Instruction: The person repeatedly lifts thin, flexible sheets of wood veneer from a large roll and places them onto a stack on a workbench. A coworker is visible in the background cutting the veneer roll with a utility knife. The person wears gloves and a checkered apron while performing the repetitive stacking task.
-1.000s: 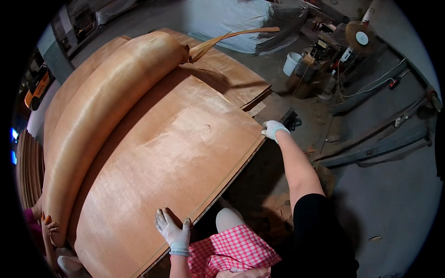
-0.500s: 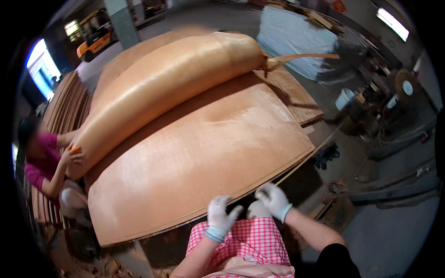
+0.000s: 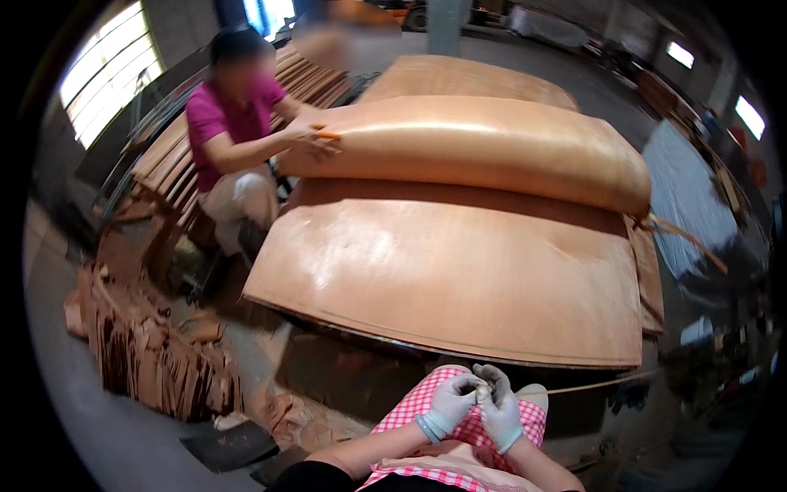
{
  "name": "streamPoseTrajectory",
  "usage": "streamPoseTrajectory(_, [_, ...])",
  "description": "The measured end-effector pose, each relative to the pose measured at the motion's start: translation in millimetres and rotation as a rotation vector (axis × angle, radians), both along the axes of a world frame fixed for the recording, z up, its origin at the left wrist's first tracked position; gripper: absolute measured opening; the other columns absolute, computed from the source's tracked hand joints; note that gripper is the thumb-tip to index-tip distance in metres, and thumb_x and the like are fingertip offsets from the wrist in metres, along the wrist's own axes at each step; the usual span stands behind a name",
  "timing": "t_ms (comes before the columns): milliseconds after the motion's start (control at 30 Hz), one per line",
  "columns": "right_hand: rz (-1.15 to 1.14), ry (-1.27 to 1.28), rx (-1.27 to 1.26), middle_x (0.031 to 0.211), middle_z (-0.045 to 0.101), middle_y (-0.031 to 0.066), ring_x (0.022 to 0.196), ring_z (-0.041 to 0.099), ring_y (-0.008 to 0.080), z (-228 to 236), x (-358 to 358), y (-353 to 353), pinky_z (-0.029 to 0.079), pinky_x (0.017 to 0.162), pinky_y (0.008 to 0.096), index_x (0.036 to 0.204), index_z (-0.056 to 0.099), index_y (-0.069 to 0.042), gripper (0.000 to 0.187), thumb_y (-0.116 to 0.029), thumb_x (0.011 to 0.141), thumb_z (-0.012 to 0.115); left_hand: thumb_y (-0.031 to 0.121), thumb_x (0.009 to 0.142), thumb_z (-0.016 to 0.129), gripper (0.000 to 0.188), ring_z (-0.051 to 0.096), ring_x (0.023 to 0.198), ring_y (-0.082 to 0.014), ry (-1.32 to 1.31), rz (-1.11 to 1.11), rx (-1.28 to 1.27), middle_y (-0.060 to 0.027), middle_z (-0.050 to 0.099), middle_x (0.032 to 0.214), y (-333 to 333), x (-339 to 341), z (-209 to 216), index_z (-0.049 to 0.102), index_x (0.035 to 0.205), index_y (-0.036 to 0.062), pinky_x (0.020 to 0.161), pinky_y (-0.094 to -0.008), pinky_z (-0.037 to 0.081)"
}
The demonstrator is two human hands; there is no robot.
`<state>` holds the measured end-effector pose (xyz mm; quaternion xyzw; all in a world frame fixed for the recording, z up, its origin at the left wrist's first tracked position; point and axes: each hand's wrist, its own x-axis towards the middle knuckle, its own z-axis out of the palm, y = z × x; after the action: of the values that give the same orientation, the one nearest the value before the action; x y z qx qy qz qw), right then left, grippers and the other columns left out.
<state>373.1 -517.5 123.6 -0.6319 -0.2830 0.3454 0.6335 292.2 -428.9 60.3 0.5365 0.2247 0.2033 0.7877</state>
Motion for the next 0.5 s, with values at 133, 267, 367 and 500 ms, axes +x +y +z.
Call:
streamPoseTrajectory(133, [0.028,0.072,-0.022,0.141,0.045,0.0227,0.129,0.046,0.0257,-2,-10,5,0.037,0.107,0.0336,0.147,0.022,0.003,0.056,-0.020,0.102,0.047,0.007,0.091,0.065,0.015,0.060,0.085,-0.0093,0.026,0.006,-0.118,-0.0026,0.066,0.094,-1,-8,-6,0.066,0.104,0.0003,0.078,-0.0243,0.050])
streamPoseTrajectory(267, [0.046,-0.005,-0.066,0.139,0.046,0.0221,0.129,0.046,0.0263,-7,-13,8,0.037,0.108,0.0347,0.143,0.032,0.006,0.051,-0.022,0.102,0.046,0.008,0.091,0.065,0.013,0.059,0.082,-0.0084,-0.066,0.067,-0.244,-0.0013,0.065,0.091,-7,-11,-15,0.066,0.102,0.0013,0.074,-0.0232,0.049])
streamPoseTrajectory(367, [0.098,-0.077,-0.149,0.138,0.048,0.0201,0.128,0.048,0.0258,-7,-4,7,0.038,0.107,0.0348,0.139,0.038,0.007,0.048,-0.022,0.102,0.046,0.007,0.092,0.063,0.009,0.058,0.079,-0.0073,-0.049,0.091,-0.309,-0.0012,0.063,0.087,-5,-13,-9,0.065,0.098,0.0016,0.071,-0.0223,0.049])
streamPoseTrajectory(500, [0.143,-0.339,-0.292,0.122,0.060,0.0189,0.114,0.058,0.0258,2,3,11,0.045,0.099,0.0344,0.124,0.055,0.005,0.036,-0.019,0.098,0.053,0.006,0.090,0.065,0.008,0.059,0.078,-0.0078,-0.022,0.194,-0.216,-0.0010,0.066,0.085,4,-12,-8,0.066,0.097,0.0011,0.071,-0.0237,0.049])
